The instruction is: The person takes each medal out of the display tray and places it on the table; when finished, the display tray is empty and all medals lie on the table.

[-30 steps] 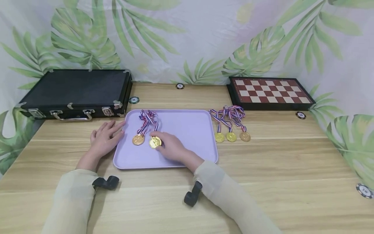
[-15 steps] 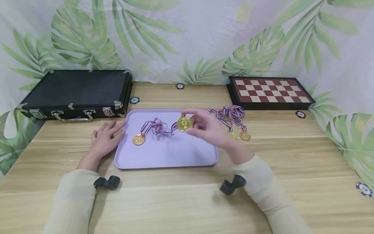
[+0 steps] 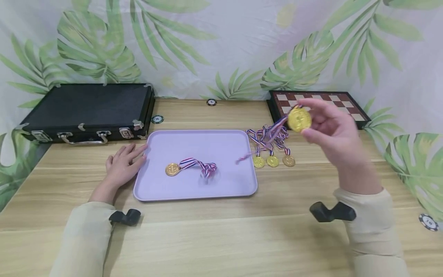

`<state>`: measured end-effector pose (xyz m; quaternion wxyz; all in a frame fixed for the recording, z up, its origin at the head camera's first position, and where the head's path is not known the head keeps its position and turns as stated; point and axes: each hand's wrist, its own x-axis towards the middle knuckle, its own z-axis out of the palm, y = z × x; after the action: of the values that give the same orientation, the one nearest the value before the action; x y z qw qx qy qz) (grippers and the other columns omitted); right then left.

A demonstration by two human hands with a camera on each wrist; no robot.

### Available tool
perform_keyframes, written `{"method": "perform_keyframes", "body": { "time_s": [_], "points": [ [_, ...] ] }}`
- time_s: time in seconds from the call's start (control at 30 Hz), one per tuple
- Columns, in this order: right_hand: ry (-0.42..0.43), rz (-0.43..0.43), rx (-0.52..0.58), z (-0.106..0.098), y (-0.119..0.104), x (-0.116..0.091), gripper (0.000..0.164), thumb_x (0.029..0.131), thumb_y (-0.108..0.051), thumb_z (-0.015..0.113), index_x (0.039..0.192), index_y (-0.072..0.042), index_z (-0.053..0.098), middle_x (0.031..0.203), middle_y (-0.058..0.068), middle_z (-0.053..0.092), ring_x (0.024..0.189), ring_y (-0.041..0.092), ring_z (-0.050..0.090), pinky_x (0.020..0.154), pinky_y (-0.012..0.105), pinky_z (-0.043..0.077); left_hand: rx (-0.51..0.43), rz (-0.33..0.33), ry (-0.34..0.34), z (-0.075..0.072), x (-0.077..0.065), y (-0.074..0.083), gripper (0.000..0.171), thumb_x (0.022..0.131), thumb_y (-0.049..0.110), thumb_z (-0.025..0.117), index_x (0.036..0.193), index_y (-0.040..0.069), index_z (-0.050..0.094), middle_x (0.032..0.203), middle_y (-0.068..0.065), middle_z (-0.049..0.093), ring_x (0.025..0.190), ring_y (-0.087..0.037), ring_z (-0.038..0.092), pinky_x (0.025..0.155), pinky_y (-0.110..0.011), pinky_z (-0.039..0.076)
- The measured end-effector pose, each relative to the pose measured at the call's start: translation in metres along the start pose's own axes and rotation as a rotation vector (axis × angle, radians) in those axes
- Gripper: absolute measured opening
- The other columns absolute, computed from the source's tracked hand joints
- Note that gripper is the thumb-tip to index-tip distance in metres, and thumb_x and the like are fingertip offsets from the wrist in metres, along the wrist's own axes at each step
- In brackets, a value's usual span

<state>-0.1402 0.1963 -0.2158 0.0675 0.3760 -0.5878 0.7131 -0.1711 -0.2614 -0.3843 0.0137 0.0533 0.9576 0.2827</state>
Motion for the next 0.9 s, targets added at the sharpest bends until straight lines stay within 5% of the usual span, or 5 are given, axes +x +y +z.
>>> {"method": "perform_keyframes", "body": {
  "time_s": [0.17, 0.3, 0.63, 0.9],
  "points": [
    [0.086, -0.051, 0.12, -0.027, -0.015, -0.003, 0.048, 0.069, 0.024, 0.054, 0.114, 0.02, 0.039, 0.082, 0.024, 0.055, 0.066, 0.022, 0.054, 0.057, 0.022, 0.046, 0.01, -0.004, -0.005, -0.001, 0.001, 0.001, 0.051, 0.091, 0.04, 0.034, 0.134, 0.014, 0.032, 0.137, -0.026, 0.015, 0.124, -0.043, 0.0, 0.087, -0.062, -0.008],
    [0.184, 0.001, 0.149, -0.051, -0.016, -0.004, 0.047, 0.07, 0.03, 0.043, 0.115, 0.02, 0.038, 0.08, 0.024, 0.055, 0.065, 0.023, 0.053, 0.056, 0.022, 0.045, 0.018, -0.011, -0.012, -0.002, 0.001, 0.001, 0.051, 0.091, 0.04, 0.033, 0.134, 0.014, 0.032, 0.137, -0.025, 0.014, 0.124, -0.043, 0.0, 0.088, -0.062, -0.008],
    [0.372, 0.343, -0.061, -0.1, 0.034, 0.013, 0.04, 0.076, 0.016, 0.054, 0.112, -0.001, 0.052, 0.077, 0.009, 0.058, 0.058, 0.011, 0.05, 0.048, 0.016, 0.041, 0.01, -0.016, -0.019, -0.001, 0.001, 0.0, 0.052, 0.09, 0.042, 0.032, 0.135, 0.014, 0.03, 0.137, -0.026, 0.013, 0.124, -0.043, -0.002, 0.087, -0.062, -0.01],
    [0.328, 0.563, -0.406, -0.12, 0.081, 0.004, 0.044, 0.079, 0.004, 0.057, 0.121, -0.006, 0.047, 0.069, -0.003, 0.052, 0.056, 0.006, 0.046, 0.051, 0.016, 0.038, -0.001, -0.004, -0.011, 0.0, 0.001, -0.001, 0.052, 0.09, 0.041, 0.033, 0.134, 0.013, 0.032, 0.137, -0.027, 0.014, 0.123, -0.043, 0.0, 0.087, -0.062, -0.009]
  ]
}}
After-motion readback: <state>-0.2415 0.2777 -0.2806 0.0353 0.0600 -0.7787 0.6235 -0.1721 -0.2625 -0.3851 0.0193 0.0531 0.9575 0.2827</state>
